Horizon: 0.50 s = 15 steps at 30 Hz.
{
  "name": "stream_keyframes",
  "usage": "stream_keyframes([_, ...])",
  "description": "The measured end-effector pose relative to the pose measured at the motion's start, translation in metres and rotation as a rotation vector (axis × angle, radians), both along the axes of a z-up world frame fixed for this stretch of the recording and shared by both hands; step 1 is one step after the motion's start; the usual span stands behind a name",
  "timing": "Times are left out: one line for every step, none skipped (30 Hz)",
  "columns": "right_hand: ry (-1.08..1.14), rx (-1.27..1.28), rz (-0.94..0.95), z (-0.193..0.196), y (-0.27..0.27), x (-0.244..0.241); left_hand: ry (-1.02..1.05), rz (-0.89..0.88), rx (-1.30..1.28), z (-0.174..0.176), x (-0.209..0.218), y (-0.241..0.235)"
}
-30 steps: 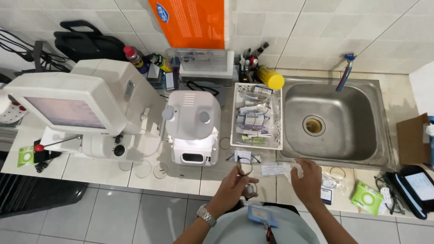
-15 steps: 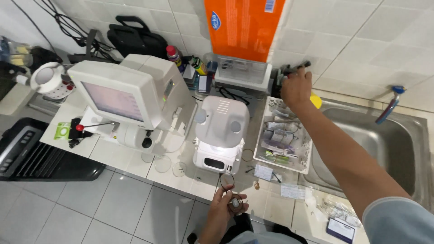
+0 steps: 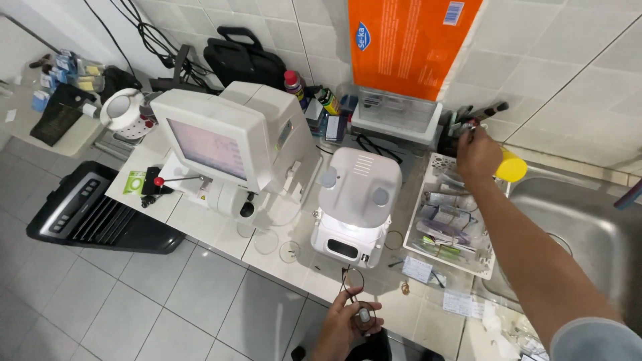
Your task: Preparing eyeglass lenses by attaching blocks and processing them through an automated lens edging machine.
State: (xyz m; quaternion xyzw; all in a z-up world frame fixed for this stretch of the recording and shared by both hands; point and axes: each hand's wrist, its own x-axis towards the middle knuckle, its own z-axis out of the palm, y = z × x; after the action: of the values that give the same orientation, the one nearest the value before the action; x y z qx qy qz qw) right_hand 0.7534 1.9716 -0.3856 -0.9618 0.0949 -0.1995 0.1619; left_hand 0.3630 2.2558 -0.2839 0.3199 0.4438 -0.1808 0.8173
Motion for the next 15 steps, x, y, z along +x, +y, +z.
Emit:
stream_keyframes([-0.144, 0.005, 0.029, 0.006, -0.003, -0.002, -0.039, -0.035, 0.013, 0.005, 0.002, -0.001])
stream_keyframes([-0.288, 0.009, 0.058, 0.011, -0.006, -0.005, -0.079, -0.069, 0.026, 0.010, 0.003, -0.002])
stream_keyframes([-0.287, 0.004, 0.059, 0.029, -0.006, -0.014, -0.078, -0.069, 0.021, 0.020, 0.004, -0.004])
stream_keyframes([-0.349, 0.117, 0.104, 0.047, -0.007, -0.023, -0.090, -0.079, 0.031, 0.031, 0.005, -0.006])
stream_keyframes([-0.418, 0.229, 0.145, 0.066, -0.010, -0.030, -0.109, -0.095, 0.040, 0.040, 0.009, -0.009])
stream_keyframes([-0.425, 0.223, 0.143, 0.095, -0.012, -0.042, -0.117, -0.099, 0.035, 0.040, 0.012, -0.012])
stream_keyframes([-0.550, 0.359, 0.231, 0.121, -0.013, -0.060, -0.155, -0.124, 0.037, 0.039, 0.011, -0.017])
stream_keyframes([-0.675, 0.495, 0.321, 0.148, -0.015, -0.078, -0.193, -0.149, 0.038, 0.040, 0.009, -0.022])
stream_keyframes([-0.680, 0.488, 0.316, 0.166, -0.021, -0.100, -0.198, -0.156, 0.034, 0.033, 0.004, -0.028])
stream_keyframes([-0.664, 0.725, 0.281, 0.185, -0.028, -0.122, -0.275, -0.133, 0.009, 0.026, 0.000, -0.035])
stream_keyframes([-0.642, 0.962, 0.250, 0.206, -0.034, -0.141, -0.357, -0.107, -0.015, 0.021, -0.003, -0.042])
stream_keyframes([-0.652, 0.955, 0.249, 0.217, -0.042, -0.156, -0.365, -0.113, -0.019, 0.027, -0.006, -0.050])
stream_keyframes([-0.519, 1.253, 0.125, 0.227, -0.050, -0.171, -0.334, -0.082, -0.067, 0.033, -0.011, -0.059])
stream_keyframes([-0.372, 1.540, -0.009, 0.236, -0.057, -0.184, -0.303, -0.052, -0.114, 0.037, -0.014, -0.067])
stream_keyframes([-0.378, 1.539, -0.006, 0.227, -0.067, -0.183, -0.308, -0.054, -0.116, 0.042, -0.020, -0.074])
